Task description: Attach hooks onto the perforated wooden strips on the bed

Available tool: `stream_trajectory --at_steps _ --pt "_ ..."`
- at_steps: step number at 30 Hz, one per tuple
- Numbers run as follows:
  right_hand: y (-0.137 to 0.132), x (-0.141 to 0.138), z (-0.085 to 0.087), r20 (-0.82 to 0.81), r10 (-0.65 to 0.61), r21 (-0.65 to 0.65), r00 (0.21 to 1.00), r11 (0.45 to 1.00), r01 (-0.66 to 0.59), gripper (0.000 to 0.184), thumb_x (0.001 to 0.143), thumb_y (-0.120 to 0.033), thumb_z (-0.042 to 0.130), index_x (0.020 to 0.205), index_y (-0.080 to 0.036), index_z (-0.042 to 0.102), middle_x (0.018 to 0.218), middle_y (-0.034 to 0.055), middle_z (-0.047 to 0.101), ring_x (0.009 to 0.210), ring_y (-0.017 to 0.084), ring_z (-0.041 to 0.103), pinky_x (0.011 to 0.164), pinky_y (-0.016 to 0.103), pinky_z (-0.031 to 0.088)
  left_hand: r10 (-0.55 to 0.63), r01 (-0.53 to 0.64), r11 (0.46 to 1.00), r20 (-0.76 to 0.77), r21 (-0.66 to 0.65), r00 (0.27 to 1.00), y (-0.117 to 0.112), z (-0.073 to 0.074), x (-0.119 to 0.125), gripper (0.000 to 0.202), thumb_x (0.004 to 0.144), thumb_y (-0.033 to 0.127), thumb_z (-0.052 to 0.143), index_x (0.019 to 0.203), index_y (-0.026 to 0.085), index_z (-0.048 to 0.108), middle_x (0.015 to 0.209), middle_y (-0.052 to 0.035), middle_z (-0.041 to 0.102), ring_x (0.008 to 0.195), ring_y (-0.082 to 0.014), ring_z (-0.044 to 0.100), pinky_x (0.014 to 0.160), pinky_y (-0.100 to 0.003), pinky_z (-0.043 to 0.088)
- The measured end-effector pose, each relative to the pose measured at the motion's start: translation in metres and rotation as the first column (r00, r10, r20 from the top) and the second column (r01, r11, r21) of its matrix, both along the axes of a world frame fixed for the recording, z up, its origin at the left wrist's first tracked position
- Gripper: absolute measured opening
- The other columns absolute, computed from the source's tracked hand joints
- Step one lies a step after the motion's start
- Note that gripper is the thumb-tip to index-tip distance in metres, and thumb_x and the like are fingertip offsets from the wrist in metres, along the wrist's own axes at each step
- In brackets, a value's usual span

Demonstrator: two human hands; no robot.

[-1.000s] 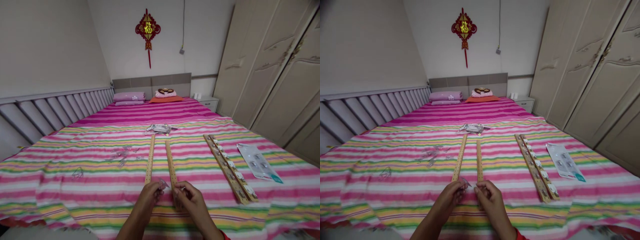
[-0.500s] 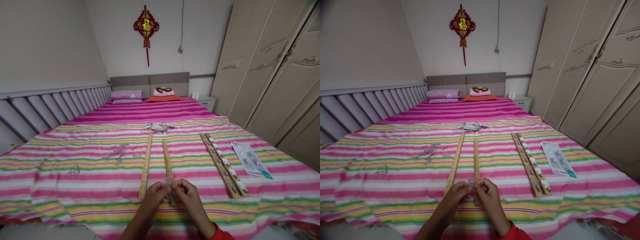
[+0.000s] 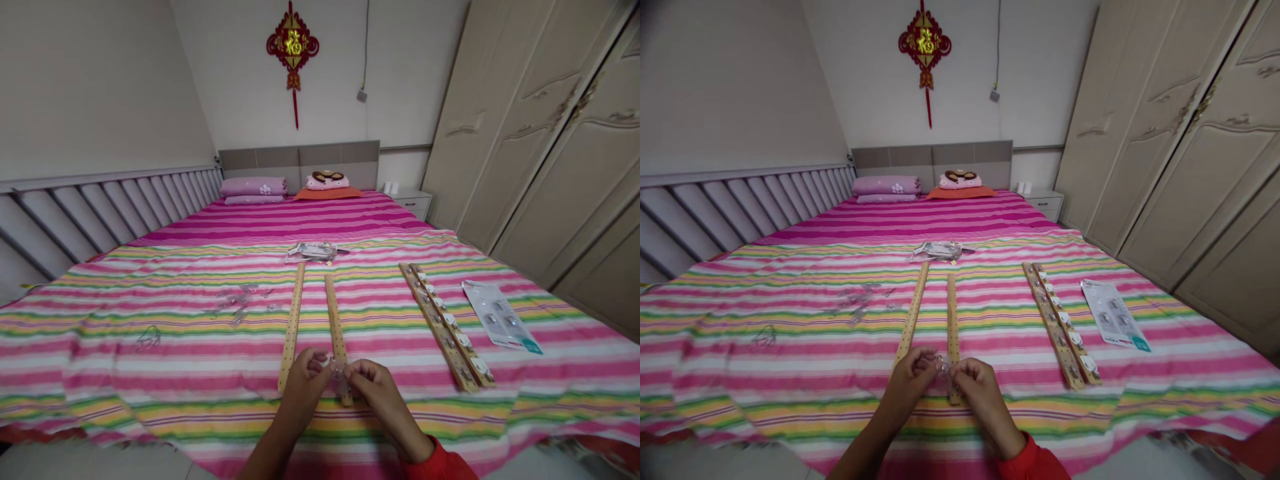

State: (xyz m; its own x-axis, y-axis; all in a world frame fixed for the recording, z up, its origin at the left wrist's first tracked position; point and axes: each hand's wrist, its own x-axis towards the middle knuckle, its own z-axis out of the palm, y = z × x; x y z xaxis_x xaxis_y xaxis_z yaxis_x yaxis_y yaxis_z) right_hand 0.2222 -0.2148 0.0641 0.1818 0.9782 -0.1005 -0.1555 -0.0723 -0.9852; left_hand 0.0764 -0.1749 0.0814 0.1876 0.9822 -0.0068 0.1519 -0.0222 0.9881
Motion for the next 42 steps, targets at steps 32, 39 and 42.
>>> stream_trajectory --at_steps 32,39,42 --pt "-0.015 -0.03 0.003 -0.161 -0.233 0.078 0.959 0.966 0.248 0.034 0.062 -0.049 0.075 0.067 -0.018 0.062 0.046 -0.005 0.051 0.041 0.01 0.041 0.039 0.021 0.033 0.33 -0.241 0.935 0.386 -0.261 0.861 -0.027 -0.013 0.031 0.04 0.059 0.045 0.076 0.082 0.015 0.063 0.071 -0.0024 0.065 0.062 -0.0124 0.057 0.056 -0.022 0.043" --pt "0.008 0.002 -0.005 -0.098 -0.191 0.089 0.977 0.976 0.2 0.029 0.067 -0.044 0.067 0.061 -0.019 0.054 0.042 -0.0081 0.044 0.037 0.007 0.035 0.038 0.02 0.026 0.196 -0.126 0.964 0.308 -0.233 0.931 -0.015 -0.017 0.02 0.033 0.06 0.035 0.071 0.085 0.016 0.064 0.086 -0.0053 0.068 0.073 -0.0155 0.06 0.063 -0.025 0.044" --pt "0.022 0.018 -0.014 -0.044 -0.072 0.061 0.996 0.995 0.074 0.027 0.068 -0.043 0.063 0.059 -0.02 0.052 0.037 -0.0092 0.039 0.035 0.007 0.032 0.038 0.021 0.021 0.146 -0.086 0.962 0.222 -0.261 0.964 -0.001 -0.017 0.014 0.033 0.061 0.042 0.068 0.082 0.016 0.066 0.082 -0.0051 0.068 0.075 -0.0173 0.061 0.063 -0.025 0.042"
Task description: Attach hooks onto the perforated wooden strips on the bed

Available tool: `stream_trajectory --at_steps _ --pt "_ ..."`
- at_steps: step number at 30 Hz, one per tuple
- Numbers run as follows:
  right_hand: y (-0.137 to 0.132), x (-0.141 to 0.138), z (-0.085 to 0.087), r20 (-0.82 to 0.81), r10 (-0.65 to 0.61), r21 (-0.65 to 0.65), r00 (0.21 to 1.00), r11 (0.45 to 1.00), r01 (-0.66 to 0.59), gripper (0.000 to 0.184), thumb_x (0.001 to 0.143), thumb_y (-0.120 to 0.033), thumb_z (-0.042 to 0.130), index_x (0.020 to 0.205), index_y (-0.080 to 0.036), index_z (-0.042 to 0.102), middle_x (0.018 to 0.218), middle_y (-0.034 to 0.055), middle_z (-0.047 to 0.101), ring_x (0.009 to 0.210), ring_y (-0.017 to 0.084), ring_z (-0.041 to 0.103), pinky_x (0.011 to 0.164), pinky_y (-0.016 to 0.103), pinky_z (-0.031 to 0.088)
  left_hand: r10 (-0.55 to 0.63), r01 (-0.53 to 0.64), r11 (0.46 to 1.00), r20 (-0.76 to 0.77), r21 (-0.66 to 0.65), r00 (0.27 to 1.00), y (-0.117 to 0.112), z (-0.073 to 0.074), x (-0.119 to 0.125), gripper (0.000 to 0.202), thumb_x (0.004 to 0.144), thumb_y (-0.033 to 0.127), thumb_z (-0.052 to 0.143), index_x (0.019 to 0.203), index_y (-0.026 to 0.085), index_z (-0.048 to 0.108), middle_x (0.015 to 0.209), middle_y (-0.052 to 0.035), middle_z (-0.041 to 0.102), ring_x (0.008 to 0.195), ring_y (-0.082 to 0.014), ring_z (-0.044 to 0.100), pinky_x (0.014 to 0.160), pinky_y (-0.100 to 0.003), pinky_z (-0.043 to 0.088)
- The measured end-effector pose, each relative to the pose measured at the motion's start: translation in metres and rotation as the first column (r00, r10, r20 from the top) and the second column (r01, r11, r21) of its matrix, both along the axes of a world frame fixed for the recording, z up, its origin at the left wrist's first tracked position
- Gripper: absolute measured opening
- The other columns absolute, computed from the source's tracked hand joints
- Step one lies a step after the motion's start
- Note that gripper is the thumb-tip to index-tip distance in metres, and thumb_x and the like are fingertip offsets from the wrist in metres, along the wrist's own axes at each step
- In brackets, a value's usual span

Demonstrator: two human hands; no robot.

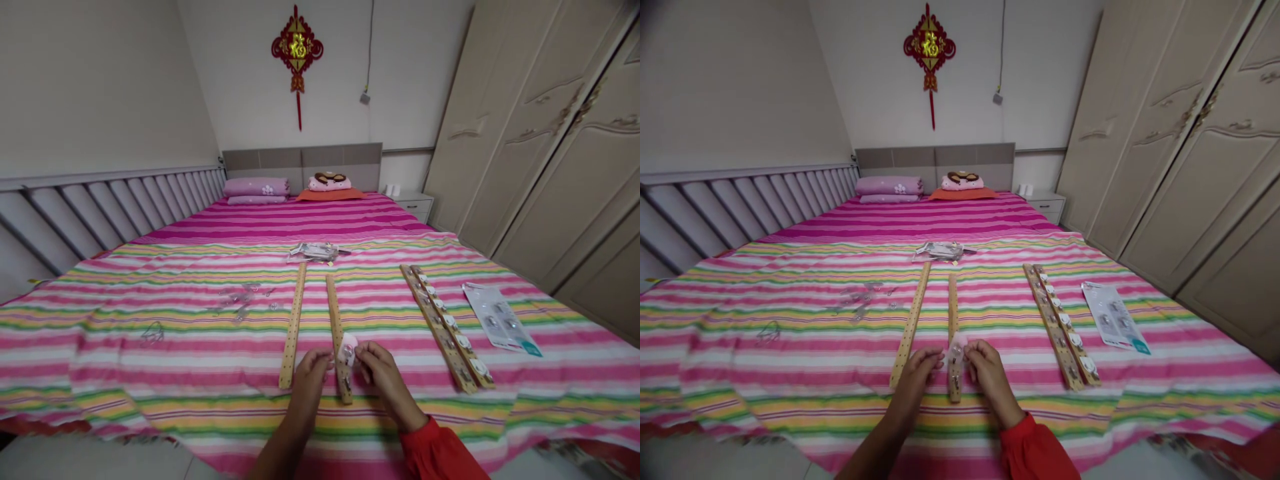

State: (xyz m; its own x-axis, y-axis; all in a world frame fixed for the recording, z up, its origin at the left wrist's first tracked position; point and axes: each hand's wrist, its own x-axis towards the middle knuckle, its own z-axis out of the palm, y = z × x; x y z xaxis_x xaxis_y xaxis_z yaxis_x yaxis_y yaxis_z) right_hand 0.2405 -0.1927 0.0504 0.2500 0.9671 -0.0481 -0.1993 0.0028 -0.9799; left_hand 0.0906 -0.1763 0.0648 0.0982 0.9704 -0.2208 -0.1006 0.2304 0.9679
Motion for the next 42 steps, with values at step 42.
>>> stream_trajectory --at_steps 42 --pt "0.057 0.012 -0.048 0.266 0.047 -0.122 0.963 0.992 -0.015 0.016 0.061 -0.028 0.055 0.05 -0.022 0.044 0.04 -0.0086 0.038 0.042 0.009 0.031 0.043 0.023 0.022 -0.043 0.1 0.992 -0.552 0.073 0.833 0.061 -0.03 0.021 0.017 0.061 0.032 0.064 0.058 0.019 0.054 0.058 0.0014 0.059 0.06 -0.0164 0.056 0.059 -0.026 0.037"
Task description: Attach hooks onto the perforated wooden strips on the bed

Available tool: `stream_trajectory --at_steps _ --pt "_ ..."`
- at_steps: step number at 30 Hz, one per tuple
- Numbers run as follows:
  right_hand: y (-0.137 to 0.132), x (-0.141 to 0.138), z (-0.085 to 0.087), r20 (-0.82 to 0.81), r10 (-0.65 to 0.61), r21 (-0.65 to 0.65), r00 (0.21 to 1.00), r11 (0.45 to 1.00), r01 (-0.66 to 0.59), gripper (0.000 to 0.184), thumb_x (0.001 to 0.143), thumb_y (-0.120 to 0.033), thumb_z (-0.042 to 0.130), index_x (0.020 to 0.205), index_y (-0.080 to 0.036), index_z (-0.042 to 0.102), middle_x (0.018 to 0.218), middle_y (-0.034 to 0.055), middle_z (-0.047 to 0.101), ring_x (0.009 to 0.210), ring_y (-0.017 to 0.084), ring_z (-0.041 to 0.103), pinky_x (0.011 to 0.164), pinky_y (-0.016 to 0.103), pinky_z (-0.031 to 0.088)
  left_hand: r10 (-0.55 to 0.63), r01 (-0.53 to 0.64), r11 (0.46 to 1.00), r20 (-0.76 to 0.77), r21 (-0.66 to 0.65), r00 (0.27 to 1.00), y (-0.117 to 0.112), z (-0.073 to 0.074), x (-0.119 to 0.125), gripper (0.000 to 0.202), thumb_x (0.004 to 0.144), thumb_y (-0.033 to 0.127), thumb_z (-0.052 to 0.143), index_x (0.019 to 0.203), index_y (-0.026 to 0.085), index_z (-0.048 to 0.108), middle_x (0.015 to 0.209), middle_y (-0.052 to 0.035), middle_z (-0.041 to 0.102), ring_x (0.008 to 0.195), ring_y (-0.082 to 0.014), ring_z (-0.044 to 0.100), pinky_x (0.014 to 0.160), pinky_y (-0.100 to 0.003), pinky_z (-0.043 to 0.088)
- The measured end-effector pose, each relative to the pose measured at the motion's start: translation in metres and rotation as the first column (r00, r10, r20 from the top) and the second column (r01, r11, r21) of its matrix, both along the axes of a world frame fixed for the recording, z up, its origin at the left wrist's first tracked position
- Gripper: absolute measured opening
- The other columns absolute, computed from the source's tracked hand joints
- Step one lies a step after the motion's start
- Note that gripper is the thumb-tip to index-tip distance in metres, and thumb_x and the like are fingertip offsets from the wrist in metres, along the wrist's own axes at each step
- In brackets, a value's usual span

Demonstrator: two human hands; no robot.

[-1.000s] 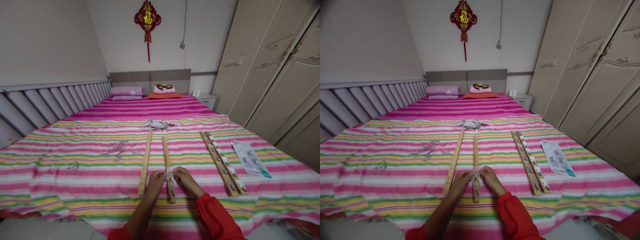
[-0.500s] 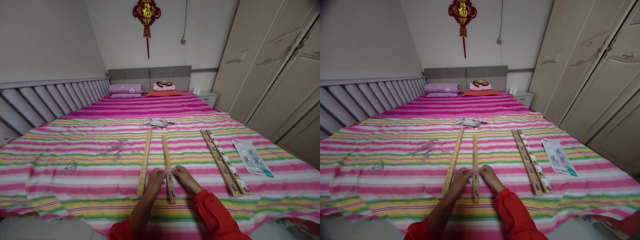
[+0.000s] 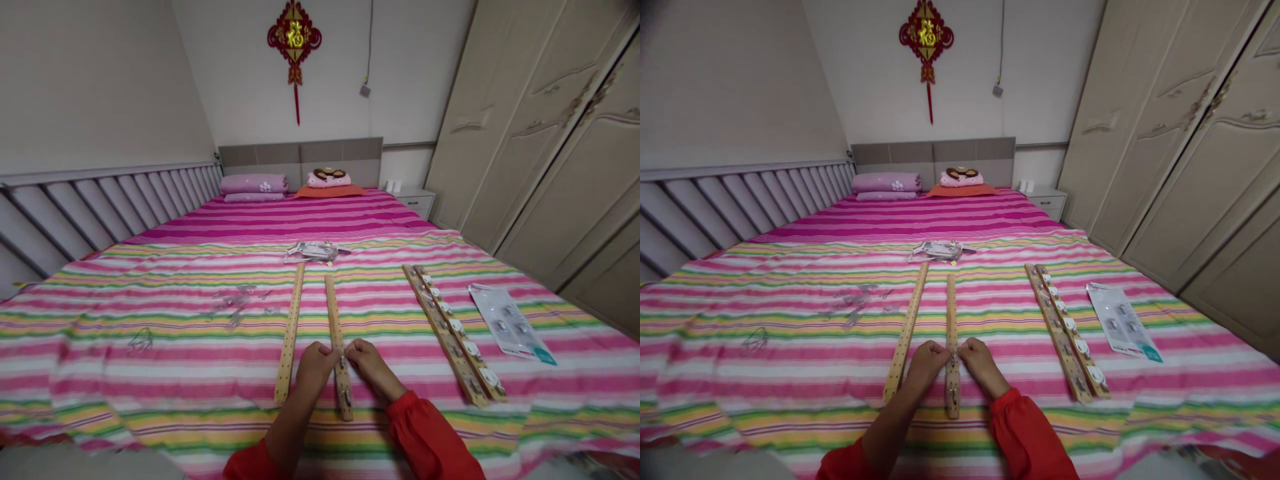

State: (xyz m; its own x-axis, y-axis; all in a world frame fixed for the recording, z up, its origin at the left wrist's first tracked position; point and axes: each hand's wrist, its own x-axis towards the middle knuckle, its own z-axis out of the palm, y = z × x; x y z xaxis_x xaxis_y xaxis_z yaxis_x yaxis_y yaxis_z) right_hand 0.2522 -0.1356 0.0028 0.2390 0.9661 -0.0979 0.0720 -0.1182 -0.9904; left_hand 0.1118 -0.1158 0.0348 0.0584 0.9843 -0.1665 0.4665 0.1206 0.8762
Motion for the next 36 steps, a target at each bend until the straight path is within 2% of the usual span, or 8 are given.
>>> stream_trajectory --at_steps 8,16,19,22,26,29,34,36 --pt "0.002 0.0 -0.003 0.136 -0.121 0.033 0.983 0.993 0.118 0.025 0.058 -0.034 0.065 0.045 -0.022 0.046 0.045 -0.0049 0.046 0.049 0.012 0.04 0.048 0.025 0.03 0.02 -0.02 1.0 0.004 -0.008 1.0 0.0 -0.002 0.002 0.024 0.06 0.036 0.068 0.056 0.02 0.051 0.053 0.0026 0.055 0.059 -0.0169 0.055 0.058 -0.026 0.035" --pt "0.011 0.0 -0.006 0.129 -0.143 0.015 0.981 0.99 0.142 0.034 0.05 -0.035 0.07 0.038 -0.024 0.04 0.037 -0.0053 0.04 0.041 0.01 0.033 0.042 0.025 0.023 0.059 -0.059 0.998 0.029 0.001 0.998 -0.002 -0.009 0.004 0.029 0.059 0.042 0.07 0.057 0.021 0.051 0.055 0.0021 0.056 0.057 -0.0161 0.054 0.057 -0.026 0.034" --pt "0.005 -0.002 0.001 0.012 -0.102 -0.015 0.995 0.995 0.102 0.039 0.056 -0.047 0.067 0.04 -0.024 0.039 0.035 -0.0072 0.034 0.037 0.008 0.027 0.038 0.025 0.019 0.022 -0.022 1.0 0.11 0.001 0.994 -0.003 -0.011 0.003 0.032 0.061 0.046 0.069 0.056 0.02 0.05 0.053 0.0029 0.054 0.055 -0.0145 0.051 0.054 -0.025 0.034" --pt "-0.003 -0.004 0.01 -0.192 -0.061 -0.124 0.979 0.992 0.038 0.041 0.061 -0.055 0.064 0.046 -0.024 0.043 0.033 -0.0089 0.031 0.031 0.007 0.021 0.036 0.024 0.011 -0.033 0.038 0.999 0.187 -0.025 0.982 -0.001 -0.002 -0.007 0.035 0.07 0.051 0.059 0.056 0.021 0.048 0.049 0.004 0.048 0.047 -0.012 0.044 0.048 -0.025 0.031" --pt "-0.004 -0.005 0.012 -0.271 -0.096 -0.168 0.958 0.984 0.051 0.043 0.059 -0.057 0.068 0.046 -0.022 0.046 0.031 -0.0094 0.03 0.03 0.005 0.019 0.037 0.023 0.007 -0.052 0.022 0.993 0.257 0.119 0.965 0.021 0.024 -0.042 0.028 0.073 0.046 0.054 0.065 0.02 0.055 0.053 0.0033 0.05 0.049 -0.0123 0.045 0.049 -0.023 0.034" --pt "0.0 -0.006 0.006 -0.292 -0.119 -0.121 0.949 0.989 0.087 0.046 0.056 -0.058 0.07 0.043 -0.021 0.046 0.03 -0.0086 0.031 0.031 0.005 0.021 0.038 0.022 0.009 0.072 -0.109 0.955 0.142 0.276 0.987 0.051 0.037 -0.076 0.021 0.074 0.035 0.053 0.079 0.019 0.066 0.066 -0.0005 0.061 0.062 -0.0157 0.054 0.059 -0.025 0.041" --pt "0.001 -0.006 0.003 -0.286 -0.129 -0.127 0.949 0.987 0.096 0.048 0.055 -0.062 0.069 0.042 -0.021 0.047 0.03 -0.0083 0.031 0.031 0.005 0.02 0.038 0.023 0.008 0.143 -0.116 0.936 -0.056 0.331 0.988 0.094 0.033 -0.105 0.034 0.076 0.021 0.053 0.108 0.017 0.065 0.101 -0.0092 0.069 0.094 -0.0212 0.061 0.084 -0.031 0.043" --pt "-0.001 -0.006 0.006 -0.282 -0.123 -0.141 0.951 0.986 0.086 0.048 0.057 -0.063 0.067 0.043 -0.021 0.047 0.03 -0.0086 0.03 0.03 0.005 0.02 0.038 0.023 0.007 0.127 -0.069 0.936 -0.148 0.346 0.981 0.101 0.03 -0.106 0.031 0.078 0.02 0.051 0.106 0.017 0.065 0.105 -0.0113 0.068 0.099 -0.0222 0.06 0.087 -0.031 0.042"
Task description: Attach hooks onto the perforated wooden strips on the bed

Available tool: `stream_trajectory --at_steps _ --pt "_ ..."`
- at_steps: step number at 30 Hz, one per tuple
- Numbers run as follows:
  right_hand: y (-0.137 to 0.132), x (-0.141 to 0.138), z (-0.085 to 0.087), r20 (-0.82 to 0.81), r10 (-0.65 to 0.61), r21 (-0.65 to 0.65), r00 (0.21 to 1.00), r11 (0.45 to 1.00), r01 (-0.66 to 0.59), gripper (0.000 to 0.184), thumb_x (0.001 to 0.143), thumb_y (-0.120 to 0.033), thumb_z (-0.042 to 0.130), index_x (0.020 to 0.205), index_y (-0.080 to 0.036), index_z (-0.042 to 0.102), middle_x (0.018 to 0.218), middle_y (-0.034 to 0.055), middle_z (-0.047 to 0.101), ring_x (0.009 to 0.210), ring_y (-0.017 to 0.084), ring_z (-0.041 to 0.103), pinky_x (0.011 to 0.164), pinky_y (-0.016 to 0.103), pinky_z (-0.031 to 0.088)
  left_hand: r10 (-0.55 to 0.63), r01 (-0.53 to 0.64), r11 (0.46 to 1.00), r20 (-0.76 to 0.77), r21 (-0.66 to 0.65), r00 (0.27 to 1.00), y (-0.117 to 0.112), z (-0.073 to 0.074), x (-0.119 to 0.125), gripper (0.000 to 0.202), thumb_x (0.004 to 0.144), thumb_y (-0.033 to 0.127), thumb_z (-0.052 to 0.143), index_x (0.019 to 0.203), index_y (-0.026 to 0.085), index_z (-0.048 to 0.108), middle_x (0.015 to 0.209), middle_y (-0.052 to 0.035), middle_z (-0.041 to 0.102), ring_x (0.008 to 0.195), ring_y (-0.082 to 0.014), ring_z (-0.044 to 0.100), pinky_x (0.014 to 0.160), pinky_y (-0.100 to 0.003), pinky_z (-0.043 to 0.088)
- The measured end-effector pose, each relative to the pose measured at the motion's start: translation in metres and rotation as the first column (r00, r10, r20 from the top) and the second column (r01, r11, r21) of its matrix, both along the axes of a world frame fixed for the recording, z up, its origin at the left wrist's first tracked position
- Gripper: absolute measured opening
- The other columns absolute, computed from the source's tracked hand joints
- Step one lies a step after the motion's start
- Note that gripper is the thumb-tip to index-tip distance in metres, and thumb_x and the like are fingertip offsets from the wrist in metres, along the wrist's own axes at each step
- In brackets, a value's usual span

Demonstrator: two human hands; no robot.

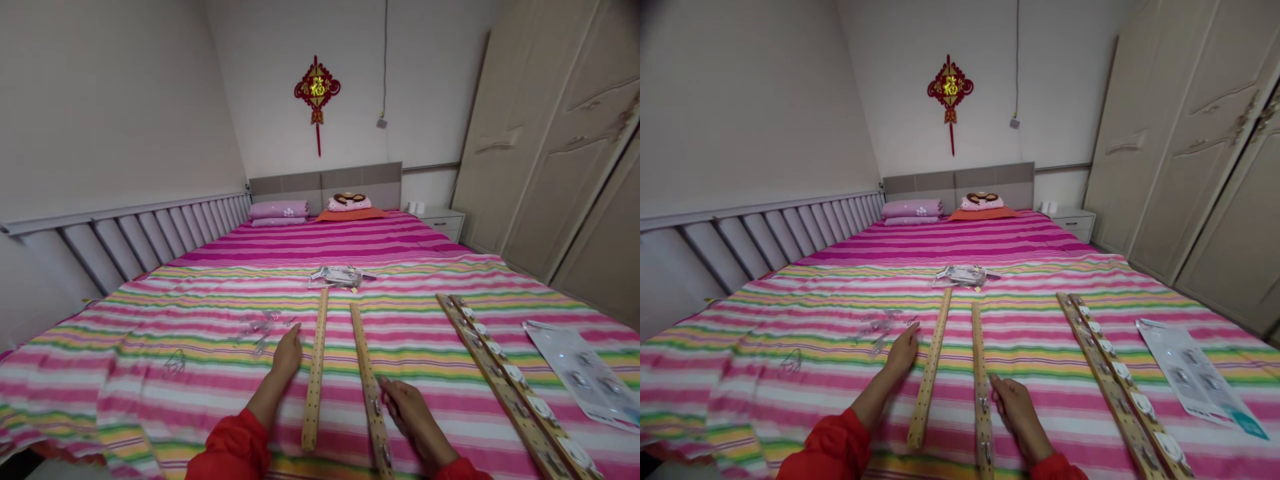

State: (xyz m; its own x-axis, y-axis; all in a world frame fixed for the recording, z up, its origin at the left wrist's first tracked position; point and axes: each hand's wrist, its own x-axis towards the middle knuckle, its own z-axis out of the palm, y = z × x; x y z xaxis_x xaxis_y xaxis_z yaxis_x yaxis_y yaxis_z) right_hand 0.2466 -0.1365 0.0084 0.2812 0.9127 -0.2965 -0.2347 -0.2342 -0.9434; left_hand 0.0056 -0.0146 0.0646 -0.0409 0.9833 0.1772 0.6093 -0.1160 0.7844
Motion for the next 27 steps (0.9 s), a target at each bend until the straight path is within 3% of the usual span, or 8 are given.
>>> stream_trajectory --at_steps 3,6,10,14,18,21,23,27 --pt "-0.002 0.0 0.003 -0.008 0.006 0.016 1.0 1.0 -0.006 0.048 0.06 -0.062 0.066 0.044 -0.021 0.047 0.031 -0.0088 0.032 0.03 0.005 0.02 0.038 0.023 0.008 0.001 -0.002 1.0 -0.074 -0.008 0.997 0.001 -0.002 0.001 0.021 0.083 0.027 0.047 0.084 0.018 0.065 0.084 -0.0097 0.069 0.085 -0.0223 0.062 0.078 -0.031 0.042" --pt "-0.003 0.0 0.004 -0.002 0.009 0.013 1.0 1.0 -0.009 0.046 0.061 -0.061 0.066 0.045 -0.021 0.048 0.032 -0.0087 0.033 0.029 0.005 0.022 0.037 0.023 0.008 0.046 -0.046 0.999 -0.066 -0.004 0.997 -0.006 -0.003 -0.002 0.029 0.086 0.036 0.042 0.069 0.02 0.058 0.065 -0.0045 0.061 0.068 -0.02 0.058 0.068 -0.029 0.041" --pt "-0.001 0.001 0.001 -0.001 0.013 0.005 1.0 1.0 -0.013 0.045 0.06 -0.059 0.067 0.046 -0.021 0.048 0.031 -0.0087 0.033 0.028 0.005 0.022 0.035 0.022 0.008 0.038 -0.048 0.997 0.16 0.06 0.986 -0.026 -0.003 -0.006 0.027 0.08 0.042 0.049 0.066 0.02 0.056 0.063 -0.0017 0.059 0.064 -0.0177 0.056 0.063 -0.027 0.041" --pt "-0.001 0.002 -0.002 -0.036 0.009 0.032 0.999 0.999 -0.008 0.045 0.059 -0.058 0.068 0.046 -0.02 0.048 0.03 -0.009 0.034 0.028 0.004 0.021 0.036 0.021 0.008 -0.056 0.027 0.997 0.459 0.069 0.887 -0.059 0.005 0.0 0.03 0.07 0.044 0.061 0.083 0.017 0.063 0.072 -0.0018 0.061 0.067 -0.0157 0.057 0.064 -0.026 0.045" --pt "-0.006 0.004 0.002 -0.063 0.036 0.043 0.997 0.999 -0.034 0.044 0.061 -0.058 0.067 0.05 -0.02 0.048 0.031 -0.0101 0.033 0.028 0.004 0.019 0.035 0.021 0.007 -0.103 0.141 0.99 0.577 -0.02 0.81 -0.095 0.019 0.013 0.05 0.07 0.044 0.066 0.113 0.018 0.061 0.076 0.0011 0.058 0.06 -0.0104 0.054 0.057 -0.022 0.045" --pt "-0.014 0.003 0.014 -0.056 0.015 0.106 0.998 0.994 -0.009 0.046 0.063 -0.057 0.068 0.048 -0.021 0.045 0.033 -0.0109 0.03 0.03 0.004 0.019 0.035 0.021 0.009 -0.106 0.176 0.983 0.641 -0.046 0.76 -0.113 0.023 0.024 0.063 0.071 0.045 0.067 0.127 0.021 0.054 0.078 0.002 0.056 0.058 -0.0087 0.053 0.055 -0.021 0.044" --pt "-0.02 0.0 0.025 -0.034 -0.017 0.199 0.999 0.98 0.023 0.046 0.062 -0.054 0.072 0.047 -0.02 0.046 0.038 -0.0087 0.036 0.036 0.005 0.027 0.037 0.021 0.018 -0.115 0.191 0.981 0.675 -0.039 0.729 -0.12 0.022 0.033 0.065 0.072 0.046 0.067 0.13 0.021 0.051 0.077 0.0019 0.056 0.057 -0.0085 0.053 0.056 -0.022 0.045" --pt "-0.034 -0.016 0.05 -0.006 0.04 0.31 0.999 0.95 -0.037 0.037 0.053 -0.049 0.081 0.056 -0.017 0.061 0.05 -0.0032 0.052 0.047 0.01 0.043 0.045 0.023 0.032 -0.146 0.198 0.98 0.7 0.006 0.699 -0.133 0.019 0.058 0.066 0.073 0.046 0.067 0.132 0.021 0.051 0.075 0.0018 0.056 0.057 -0.0082 0.052 0.057 -0.021 0.046"
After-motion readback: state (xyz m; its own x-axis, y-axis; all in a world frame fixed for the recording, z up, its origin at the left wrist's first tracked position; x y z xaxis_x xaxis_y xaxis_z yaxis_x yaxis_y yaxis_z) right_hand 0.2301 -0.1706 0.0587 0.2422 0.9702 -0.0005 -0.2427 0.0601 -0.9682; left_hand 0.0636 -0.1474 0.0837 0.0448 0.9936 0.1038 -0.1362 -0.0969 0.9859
